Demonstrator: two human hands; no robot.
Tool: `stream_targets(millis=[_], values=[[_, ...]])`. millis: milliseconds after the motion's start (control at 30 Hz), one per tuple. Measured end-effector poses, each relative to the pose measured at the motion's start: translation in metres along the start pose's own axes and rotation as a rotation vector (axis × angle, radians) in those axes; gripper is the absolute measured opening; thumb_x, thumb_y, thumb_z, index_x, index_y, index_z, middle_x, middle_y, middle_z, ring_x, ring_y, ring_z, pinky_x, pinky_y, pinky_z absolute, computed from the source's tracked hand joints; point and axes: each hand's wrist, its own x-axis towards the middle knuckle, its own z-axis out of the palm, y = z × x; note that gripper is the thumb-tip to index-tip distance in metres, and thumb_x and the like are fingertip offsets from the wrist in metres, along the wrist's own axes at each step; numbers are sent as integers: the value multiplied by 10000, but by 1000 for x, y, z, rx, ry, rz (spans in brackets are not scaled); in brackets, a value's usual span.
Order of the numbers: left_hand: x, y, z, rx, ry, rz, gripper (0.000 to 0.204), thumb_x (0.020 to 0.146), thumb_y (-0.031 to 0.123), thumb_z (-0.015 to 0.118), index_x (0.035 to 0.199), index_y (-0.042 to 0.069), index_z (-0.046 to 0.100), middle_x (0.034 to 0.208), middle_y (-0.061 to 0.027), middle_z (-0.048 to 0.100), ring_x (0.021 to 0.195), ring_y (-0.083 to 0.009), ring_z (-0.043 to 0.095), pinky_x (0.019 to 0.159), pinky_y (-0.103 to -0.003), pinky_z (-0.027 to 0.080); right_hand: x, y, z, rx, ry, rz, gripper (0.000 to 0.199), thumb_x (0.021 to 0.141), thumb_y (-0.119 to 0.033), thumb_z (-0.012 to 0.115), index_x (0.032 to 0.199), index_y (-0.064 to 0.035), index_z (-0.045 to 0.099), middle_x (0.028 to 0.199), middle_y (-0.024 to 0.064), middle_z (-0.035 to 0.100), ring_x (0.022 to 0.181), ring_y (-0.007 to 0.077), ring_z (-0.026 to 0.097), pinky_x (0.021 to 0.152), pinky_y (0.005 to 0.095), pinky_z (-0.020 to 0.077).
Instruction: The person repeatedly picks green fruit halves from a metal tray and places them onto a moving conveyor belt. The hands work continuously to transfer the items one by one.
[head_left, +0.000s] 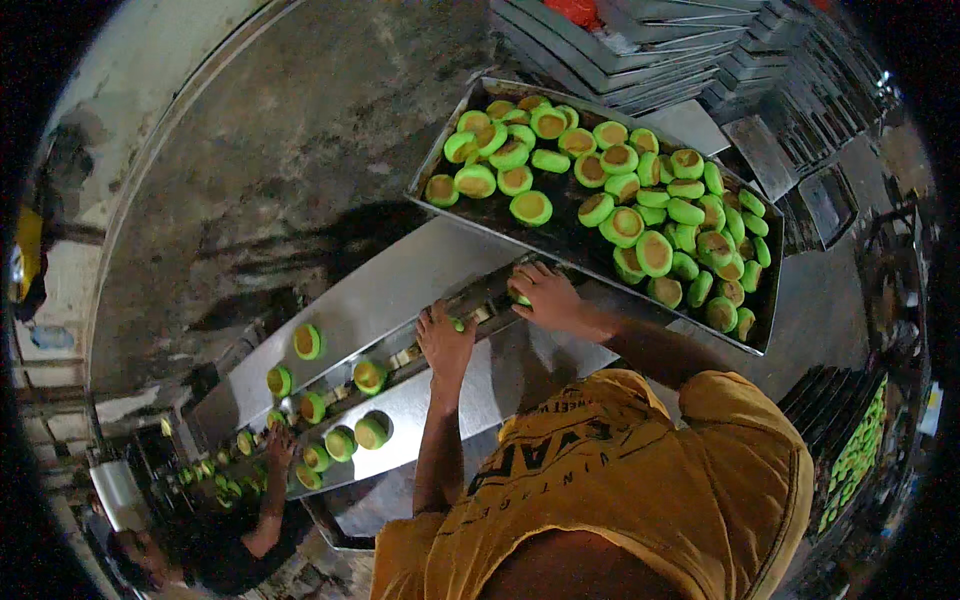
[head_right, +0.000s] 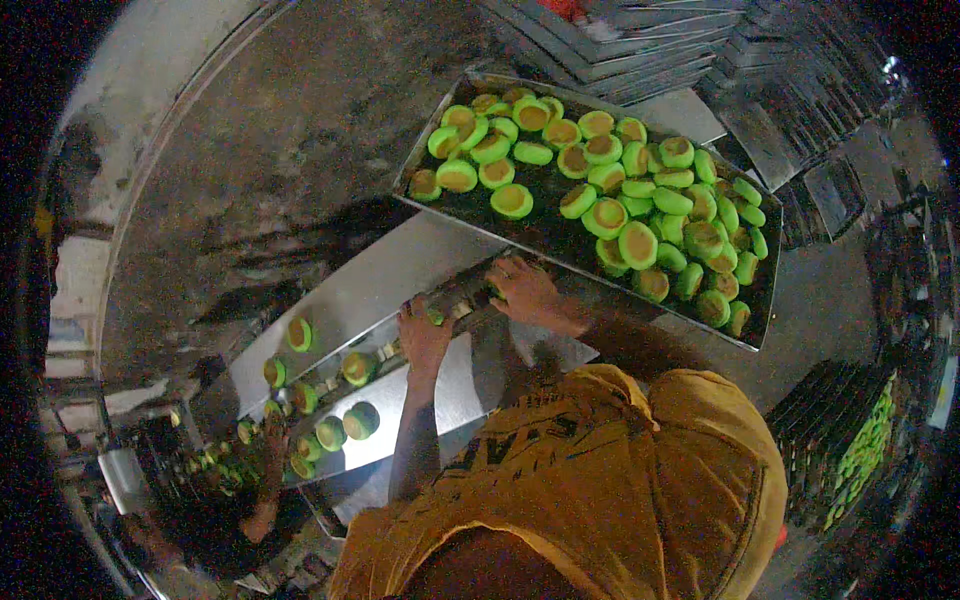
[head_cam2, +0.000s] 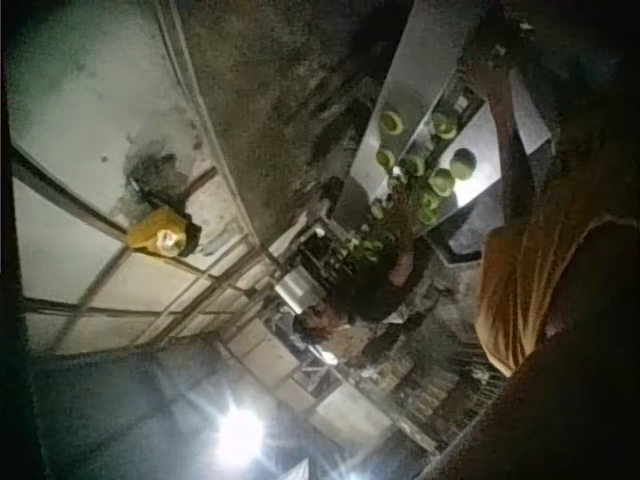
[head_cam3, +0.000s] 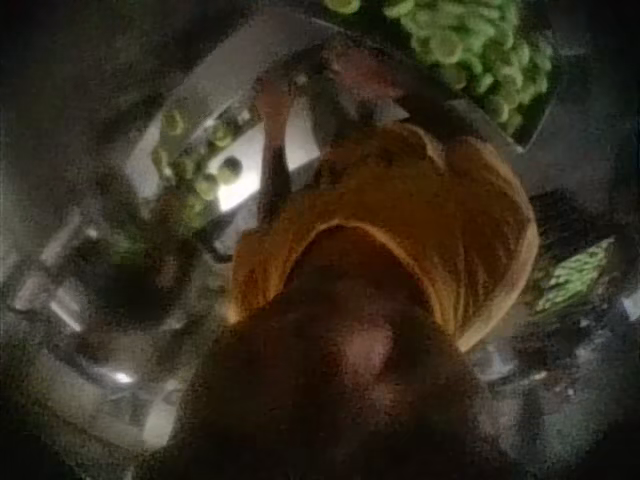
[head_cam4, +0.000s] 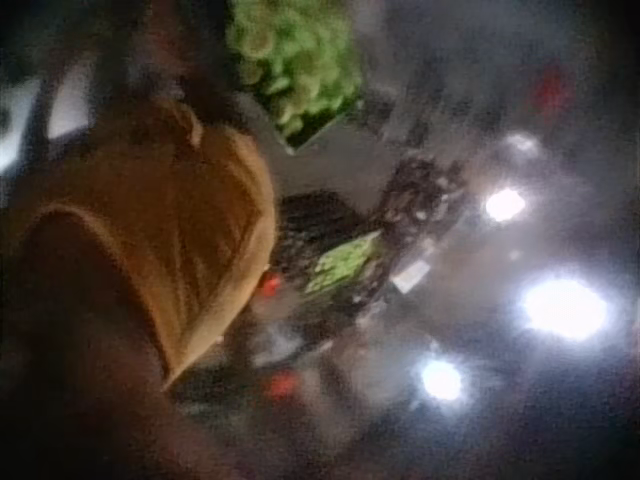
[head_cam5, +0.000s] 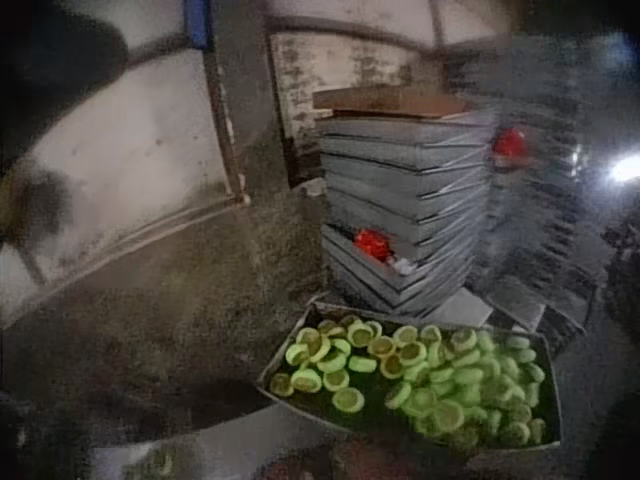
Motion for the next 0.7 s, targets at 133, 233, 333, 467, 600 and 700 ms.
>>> stream_targets(millis=[133,233,333,467,600,700], values=[[58,61,4,-234,141,289,365,758,222,791,1037,44,637,1096,-180,609,1069,-397,555,910,-506,457,21,41,-73,-287,65,-4,306,808,-184,706,1095,-99,639,1185,108,605,1104,324,578,884,442,514],[116,133,24,-255,70,369,388,776,214,772,1084,46,607,1114,-186,588,1036,-406,580,914,-508,478,26,115,-93,-642,22,92,355,809,-185,698,1144,-94,625,1143,135,627,1066,341,604,869,458,522],[143,177,60,57,-100,288,454,786,201,759,1161,47,554,1194,-213,532,1037,-417,587,906,-519,499,35,146,-107,-393,0,319,413,822,-226,685,1197,-75,600,1095,177,648,1015,381,627,868,463,524],[163,152,96,-58,-138,127,534,730,189,806,1151,29,519,1223,-209,473,1099,-421,553,888,-519,510,32,142,-153,116,87,407,543,812,-367,705,1198,-5,585,1073,248,647,1004,412,630,864,448,504],[121,163,32,-461,25,382,482,724,174,822,1053,18,506,1132,-189,483,1104,-399,512,902,-501,472,-16,178,-130,5,-19,464,589,811,-422,694,1186,21,589,1134,255,632,1081,397,603,915,443,471],[68,132,9,-532,70,358,505,702,159,843,1049,19,503,1144,-197,484,1094,-402,509,923,-498,457,-24,132,-128,41,104,433,561,799,-326,730,1215,11,560,1172,238,606,1115,405,567,961,440,449]])
